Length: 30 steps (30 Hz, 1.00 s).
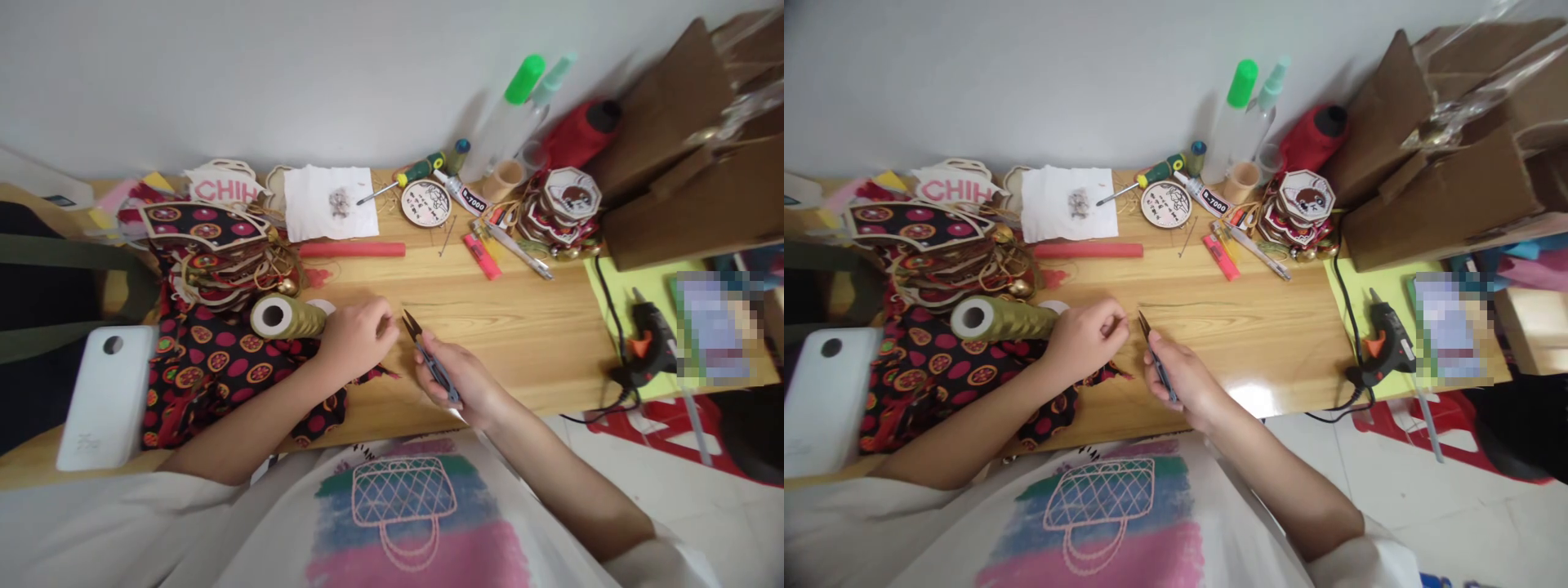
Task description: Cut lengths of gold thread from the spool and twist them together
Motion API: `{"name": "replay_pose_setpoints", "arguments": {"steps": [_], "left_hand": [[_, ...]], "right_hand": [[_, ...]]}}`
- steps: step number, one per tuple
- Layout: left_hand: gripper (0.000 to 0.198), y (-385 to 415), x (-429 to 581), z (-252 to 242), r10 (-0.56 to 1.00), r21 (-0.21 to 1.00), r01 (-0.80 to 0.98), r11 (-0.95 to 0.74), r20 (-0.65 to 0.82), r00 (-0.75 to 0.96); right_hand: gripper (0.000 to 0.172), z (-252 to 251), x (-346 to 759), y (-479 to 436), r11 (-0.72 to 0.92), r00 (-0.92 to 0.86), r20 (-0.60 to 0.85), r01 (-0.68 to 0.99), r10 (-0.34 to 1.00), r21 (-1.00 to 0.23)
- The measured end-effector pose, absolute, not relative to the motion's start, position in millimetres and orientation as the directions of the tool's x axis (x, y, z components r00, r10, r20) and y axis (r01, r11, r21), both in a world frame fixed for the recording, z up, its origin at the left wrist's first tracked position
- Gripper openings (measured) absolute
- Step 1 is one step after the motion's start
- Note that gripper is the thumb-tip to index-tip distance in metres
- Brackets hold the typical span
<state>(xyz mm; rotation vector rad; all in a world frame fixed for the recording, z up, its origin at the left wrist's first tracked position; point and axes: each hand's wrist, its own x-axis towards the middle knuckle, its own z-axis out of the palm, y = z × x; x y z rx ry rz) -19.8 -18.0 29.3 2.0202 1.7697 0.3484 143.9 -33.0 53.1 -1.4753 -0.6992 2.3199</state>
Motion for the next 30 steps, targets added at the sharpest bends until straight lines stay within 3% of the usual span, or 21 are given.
{"name": "replay_pose_setpoints", "arguments": {"steps": [30], "left_hand": [[0.013,-19.0,-21.2,26.8,0.989,0.504,0.857,-0.105,-0.041,0.146]], "right_hand": [[0.034,49.8,135.3,-27.0,-0.809,-0.374,-0.746,-0.021,0.552,-0.588]]}}
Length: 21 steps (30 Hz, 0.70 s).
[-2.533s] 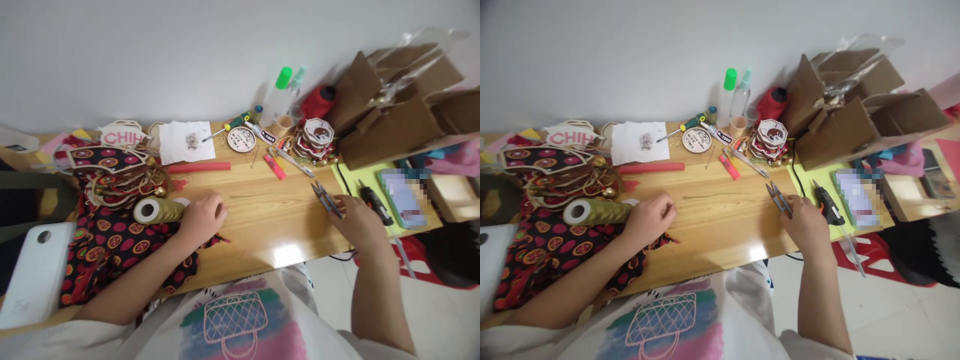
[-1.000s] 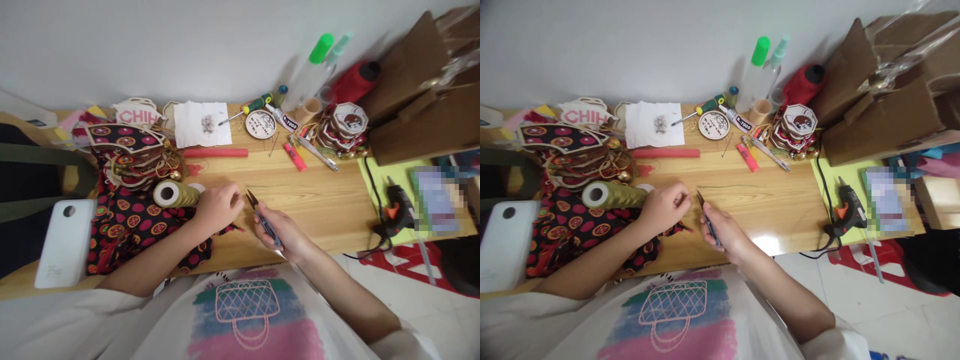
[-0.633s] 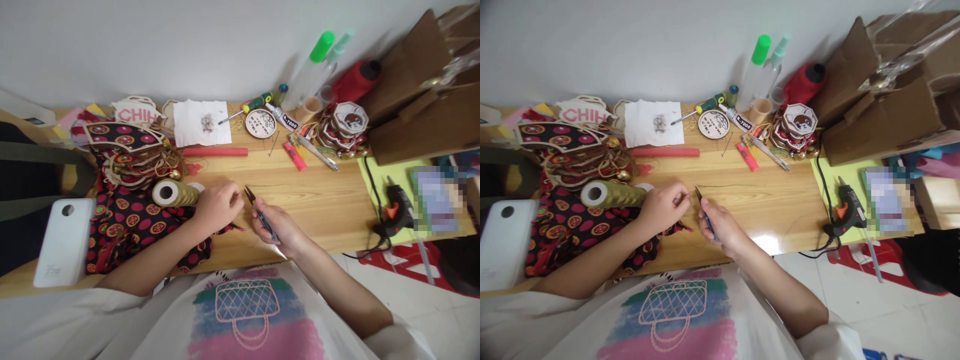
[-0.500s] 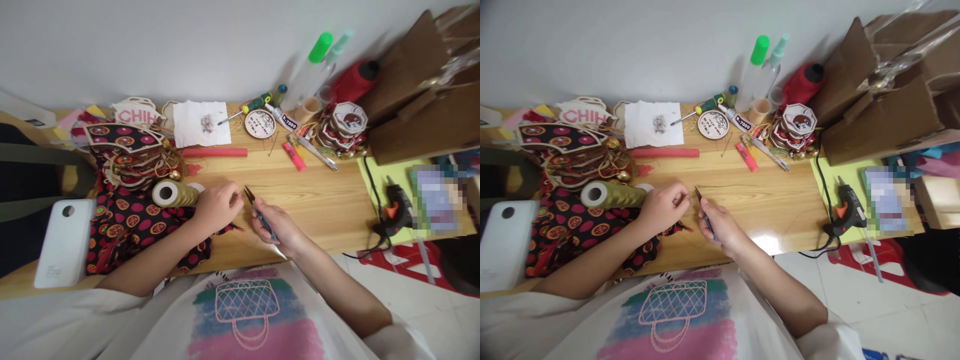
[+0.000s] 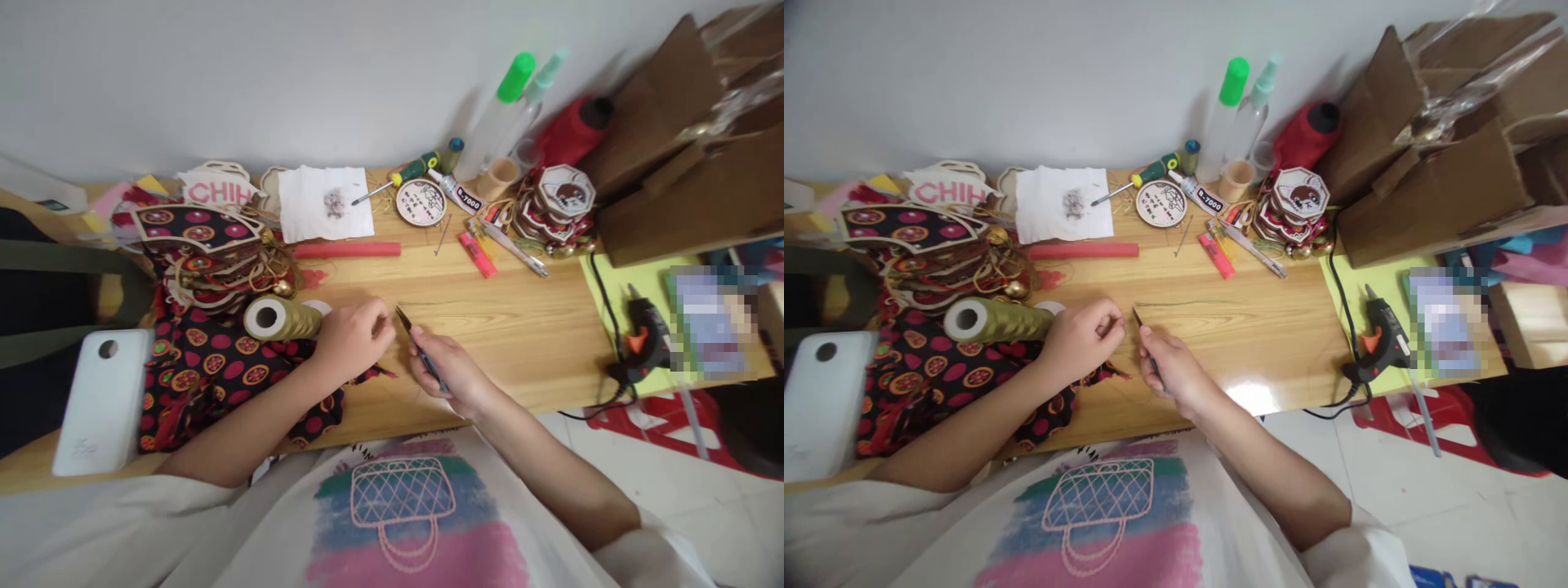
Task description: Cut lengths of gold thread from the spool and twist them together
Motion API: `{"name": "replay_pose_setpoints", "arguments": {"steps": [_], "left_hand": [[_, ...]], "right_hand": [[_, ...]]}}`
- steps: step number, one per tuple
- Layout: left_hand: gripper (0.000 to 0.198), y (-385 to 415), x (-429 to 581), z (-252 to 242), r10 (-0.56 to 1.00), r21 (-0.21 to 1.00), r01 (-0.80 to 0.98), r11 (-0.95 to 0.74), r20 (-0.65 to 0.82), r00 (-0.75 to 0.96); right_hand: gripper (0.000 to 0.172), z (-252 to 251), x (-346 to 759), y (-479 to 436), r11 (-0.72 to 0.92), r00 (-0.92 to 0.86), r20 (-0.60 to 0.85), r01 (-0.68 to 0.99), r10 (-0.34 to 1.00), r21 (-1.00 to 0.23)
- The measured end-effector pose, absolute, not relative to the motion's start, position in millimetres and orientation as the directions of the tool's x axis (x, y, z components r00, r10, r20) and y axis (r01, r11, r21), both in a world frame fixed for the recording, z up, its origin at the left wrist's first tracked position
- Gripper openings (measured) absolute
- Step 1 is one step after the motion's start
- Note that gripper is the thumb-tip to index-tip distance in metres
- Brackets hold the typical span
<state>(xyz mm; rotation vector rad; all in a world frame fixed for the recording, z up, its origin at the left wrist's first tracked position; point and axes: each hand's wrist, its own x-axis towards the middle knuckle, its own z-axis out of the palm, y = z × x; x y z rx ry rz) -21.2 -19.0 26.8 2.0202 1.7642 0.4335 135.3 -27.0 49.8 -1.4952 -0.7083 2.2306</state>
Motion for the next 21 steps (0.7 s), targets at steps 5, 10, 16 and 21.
{"name": "replay_pose_setpoints", "arguments": {"steps": [5,10,16,21], "left_hand": [[0.013,-19.5,-21.2,27.0,0.989,0.511,0.853,-0.104,-0.04,0.144],[0.013,-19.7,-21.4,27.0,0.989,0.511,0.853,-0.106,-0.037,0.145],[0.013,-19.7,-21.5,25.9,0.989,0.521,0.847,-0.109,-0.031,0.146],[0.012,-19.2,-21.1,27.1,0.988,0.519,0.846,-0.127,-0.013,0.156]], "right_hand": [[0.031,48.2,132.9,-27.2,-0.803,-0.367,-0.746,-0.003,0.555,-0.596],[0.031,46.5,132.7,-28.1,-0.799,-0.368,-0.742,-0.002,0.56,-0.602],[0.032,47.9,133.2,-27.7,-0.795,-0.36,-0.741,-0.004,0.567,-0.606],[0.031,47.1,132.9,-27.1,-0.803,-0.357,-0.748,-0.008,0.559,-0.596]]}}
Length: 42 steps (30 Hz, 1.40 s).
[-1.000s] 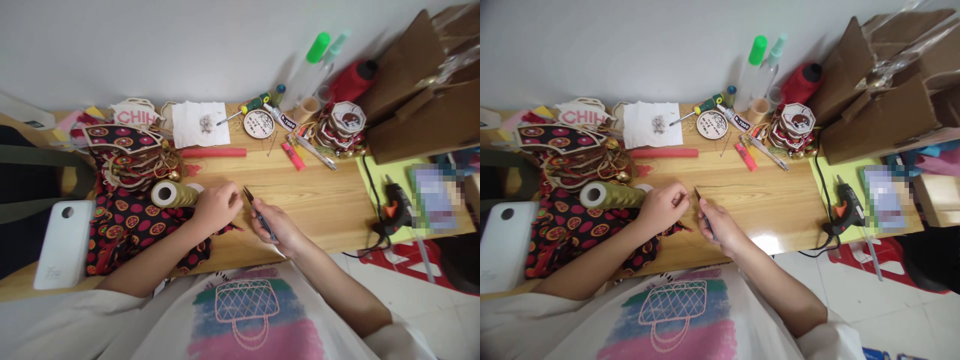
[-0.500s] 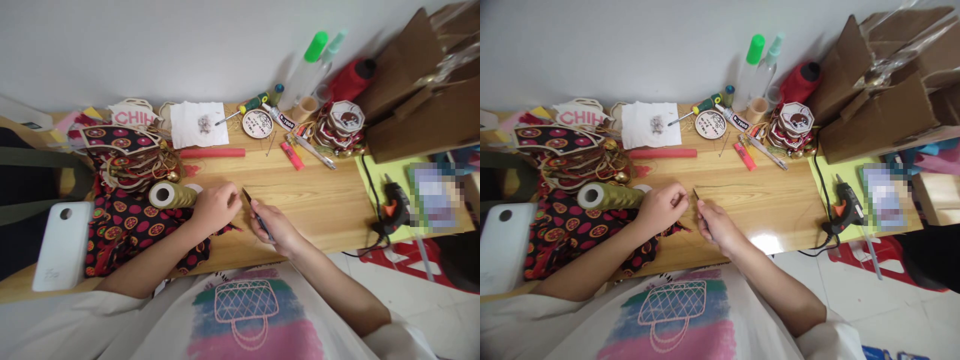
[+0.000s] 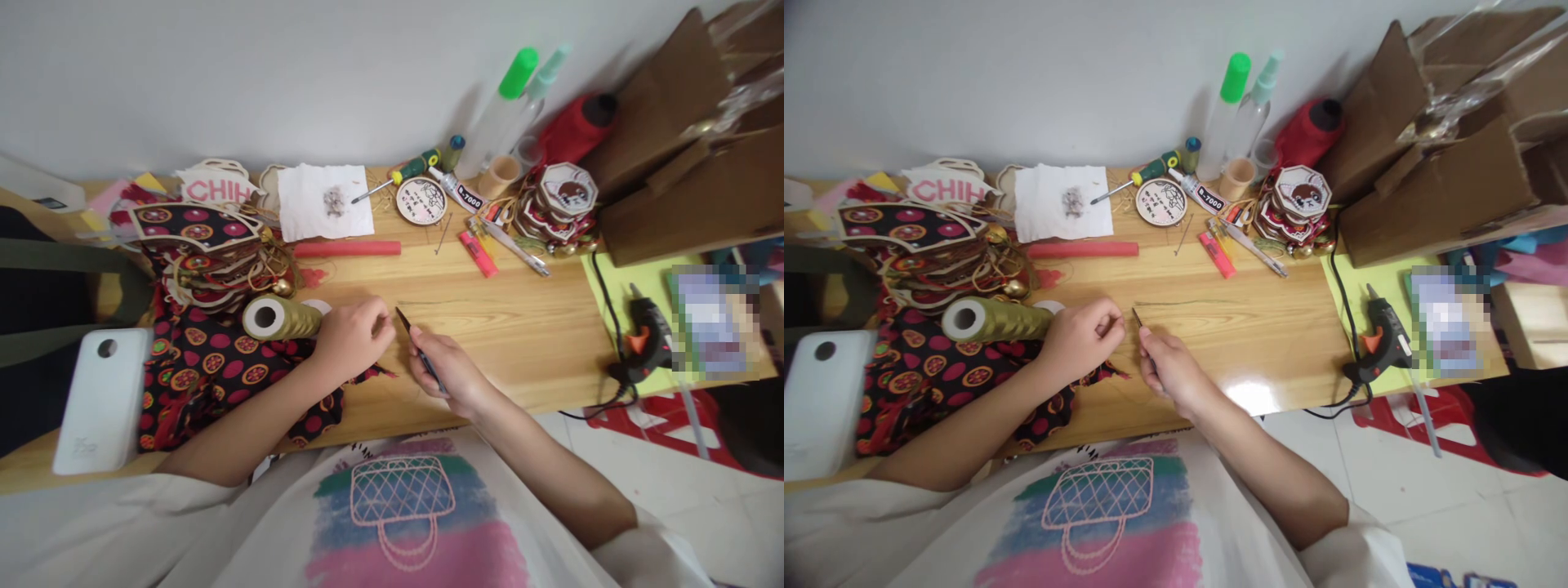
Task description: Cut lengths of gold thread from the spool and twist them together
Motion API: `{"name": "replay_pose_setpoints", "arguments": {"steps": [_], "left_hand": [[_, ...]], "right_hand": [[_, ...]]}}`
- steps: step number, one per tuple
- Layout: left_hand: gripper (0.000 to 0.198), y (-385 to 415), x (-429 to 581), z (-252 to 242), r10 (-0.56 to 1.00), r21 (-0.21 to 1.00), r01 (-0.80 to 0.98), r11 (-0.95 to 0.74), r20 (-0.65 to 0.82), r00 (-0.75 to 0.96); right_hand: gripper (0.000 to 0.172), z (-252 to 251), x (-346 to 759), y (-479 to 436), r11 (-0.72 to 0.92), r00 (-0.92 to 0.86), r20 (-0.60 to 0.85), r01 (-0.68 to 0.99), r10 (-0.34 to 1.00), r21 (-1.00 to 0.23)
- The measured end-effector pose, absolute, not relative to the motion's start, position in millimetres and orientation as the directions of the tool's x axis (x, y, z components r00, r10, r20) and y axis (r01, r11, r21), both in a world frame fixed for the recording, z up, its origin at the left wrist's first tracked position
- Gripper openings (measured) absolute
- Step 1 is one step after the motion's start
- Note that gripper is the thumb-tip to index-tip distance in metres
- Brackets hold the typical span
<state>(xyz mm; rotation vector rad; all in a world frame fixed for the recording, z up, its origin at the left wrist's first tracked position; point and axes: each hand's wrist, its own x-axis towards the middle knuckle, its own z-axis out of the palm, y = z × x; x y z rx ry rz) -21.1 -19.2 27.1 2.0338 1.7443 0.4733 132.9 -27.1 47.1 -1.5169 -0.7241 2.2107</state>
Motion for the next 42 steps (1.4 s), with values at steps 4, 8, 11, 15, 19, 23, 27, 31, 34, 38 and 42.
{"name": "replay_pose_setpoints", "arguments": {"steps": [4,8,11,15,19,23,27,31,34,38,42], "left_hand": [[0.012,-19.2,-20.8,27.0,0.988,0.522,0.844,-0.125,-0.011,0.152],[0.011,-19.3,-21.2,26.0,0.989,0.514,0.849,-0.123,-0.011,0.15],[0.011,-18.9,-21.4,26.2,0.988,0.514,0.849,-0.125,-0.01,0.151],[0.01,-18.4,-21.1,27.0,0.988,0.522,0.844,-0.121,-0.02,0.154],[0.01,-18.9,-21.1,26.6,0.988,0.521,0.845,-0.121,-0.022,0.155],[0.011,-19.4,-21.4,26.0,0.988,0.52,0.846,-0.121,-0.021,0.154],[0.011,-19.2,-21.3,26.6,0.987,0.524,0.843,-0.122,-0.022,0.156],[0.01,-18.8,-21.1,27.3,0.987,0.524,0.842,-0.131,-0.015,0.163],[0.01,-18.8,-21.1,27.4,0.987,0.522,0.842,-0.134,-0.008,0.162],[0.01,-18.9,-21.1,27.5,0.987,0.515,0.847,-0.131,-0.013,0.16],[0.01,-18.9,-21.6,26.8,0.987,0.518,0.846,-0.126,-0.021,0.16]], "right_hand": [[0.031,47.1,132.9,-27.1,-0.802,-0.357,-0.747,-0.008,0.561,-0.598],[0.03,50.0,132.2,-26.2,-0.8,-0.35,-0.749,0.0,0.562,-0.6],[0.031,52.6,131.6,-25.5,-0.8,-0.346,-0.754,0.015,0.558,-0.6],[0.032,52.2,131.6,-26.4,-0.798,-0.345,-0.754,0.021,0.56,-0.602],[0.033,48.3,132.3,-28.2,-0.791,-0.354,-0.741,0.006,0.57,-0.612],[0.034,47.3,132.6,-28.5,-0.786,-0.361,-0.734,0.001,0.576,-0.618],[0.035,48.5,132.5,-27.9,-0.79,-0.357,-0.739,0.006,0.571,-0.613],[0.035,47.6,132.7,-27.9,-0.788,-0.358,-0.735,-0.001,0.576,-0.616],[0.035,46.6,132.7,-28.2,-0.783,-0.358,-0.731,0.001,0.581,-0.622],[0.035,46.6,132.8,-28.5,-0.784,-0.352,-0.735,0.004,0.579,-0.62],[0.036,47.2,132.7,-28.8,-0.777,-0.346,-0.73,0.005,0.59,-0.63]]}}
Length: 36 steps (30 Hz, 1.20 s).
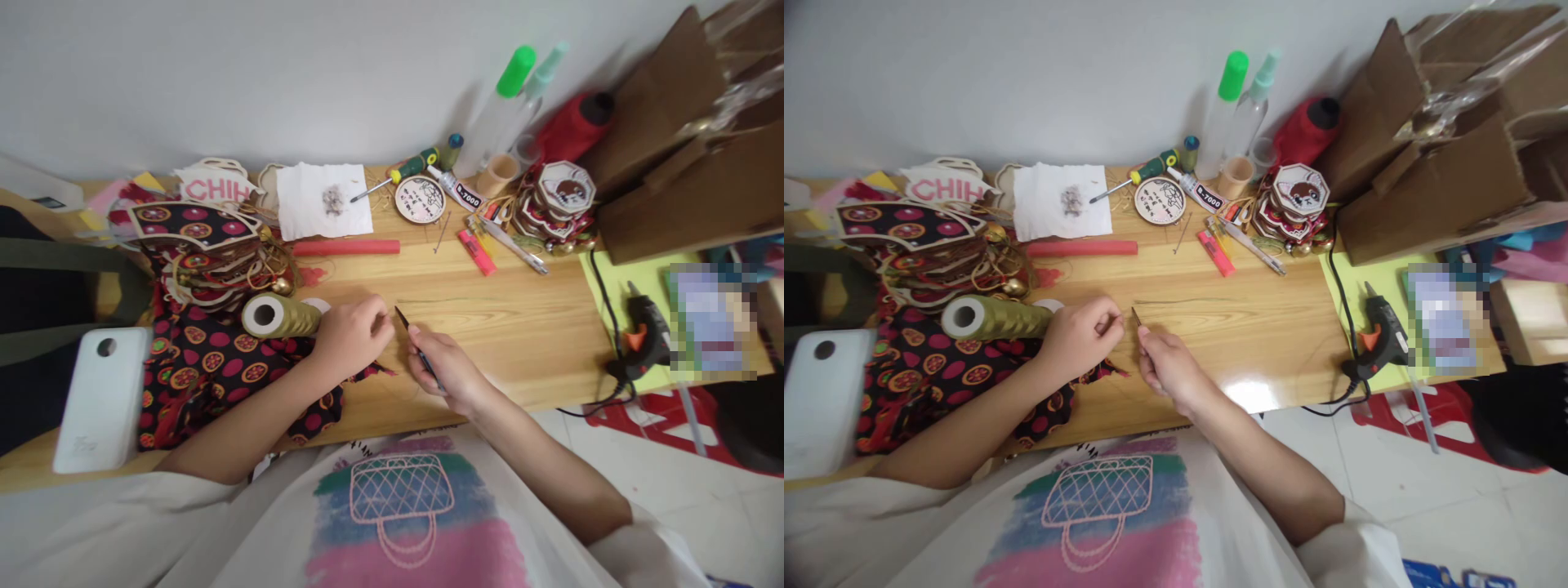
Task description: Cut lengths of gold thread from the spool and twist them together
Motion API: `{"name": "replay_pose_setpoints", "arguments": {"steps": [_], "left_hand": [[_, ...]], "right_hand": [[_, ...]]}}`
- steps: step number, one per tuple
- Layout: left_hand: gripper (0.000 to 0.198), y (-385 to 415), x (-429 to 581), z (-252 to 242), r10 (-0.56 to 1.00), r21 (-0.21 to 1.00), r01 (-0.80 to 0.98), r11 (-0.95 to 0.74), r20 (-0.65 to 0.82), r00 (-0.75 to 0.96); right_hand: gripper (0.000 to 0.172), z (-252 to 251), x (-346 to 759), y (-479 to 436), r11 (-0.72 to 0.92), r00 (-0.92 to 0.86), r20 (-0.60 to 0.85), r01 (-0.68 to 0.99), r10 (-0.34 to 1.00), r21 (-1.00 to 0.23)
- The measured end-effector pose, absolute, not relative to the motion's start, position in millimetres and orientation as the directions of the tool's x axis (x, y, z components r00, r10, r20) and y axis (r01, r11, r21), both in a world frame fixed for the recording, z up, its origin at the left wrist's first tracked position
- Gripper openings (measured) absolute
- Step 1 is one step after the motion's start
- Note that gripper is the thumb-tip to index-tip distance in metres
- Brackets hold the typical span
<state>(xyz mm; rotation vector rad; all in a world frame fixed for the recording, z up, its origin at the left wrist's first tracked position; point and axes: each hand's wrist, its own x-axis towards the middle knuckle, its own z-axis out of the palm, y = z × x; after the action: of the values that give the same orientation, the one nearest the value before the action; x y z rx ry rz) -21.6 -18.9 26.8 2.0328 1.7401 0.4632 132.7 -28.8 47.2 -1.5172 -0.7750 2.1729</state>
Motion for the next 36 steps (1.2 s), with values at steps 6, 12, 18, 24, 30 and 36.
{"name": "replay_pose_setpoints", "arguments": {"steps": [6,12,18,24,30,36], "left_hand": [[0.01,-19.1,-22.1,25.3,0.987,0.515,0.848,-0.127,-0.016,0.157],[0.011,-18.2,-21.3,26.8,0.987,0.513,0.849,-0.128,-0.016,0.159],[0.012,-19.1,-21.1,26.6,0.988,0.527,0.84,-0.131,0.002,0.153],[0.011,-18.9,-21.4,25.9,0.99,0.532,0.839,-0.119,-0.005,0.144],[0.011,-22.0,-20.8,28.1,0.991,0.619,0.774,-0.135,0.071,0.116],[0.01,-23.3,-20.4,27.7,0.986,0.655,0.738,-0.164,0.128,0.106]], "right_hand": [[0.038,46.7,132.2,-29.0,-0.764,-0.353,-0.716,0.007,0.602,-0.646],[0.036,44.5,132.7,-30.2,-0.742,-0.353,-0.696,0.006,0.626,-0.671],[0.036,44.8,132.5,-30.1,-0.754,-0.356,-0.706,0.008,0.612,-0.657],[0.034,45.5,132.4,-29.5,-0.761,-0.356,-0.713,0.007,0.604,-0.649],[0.035,45.1,132.5,-30.3,-0.754,-0.359,-0.705,0.006,0.611,-0.657],[0.037,43.7,132.4,-30.5,-0.746,-0.369,-0.696,0.012,0.616,-0.666]]}}
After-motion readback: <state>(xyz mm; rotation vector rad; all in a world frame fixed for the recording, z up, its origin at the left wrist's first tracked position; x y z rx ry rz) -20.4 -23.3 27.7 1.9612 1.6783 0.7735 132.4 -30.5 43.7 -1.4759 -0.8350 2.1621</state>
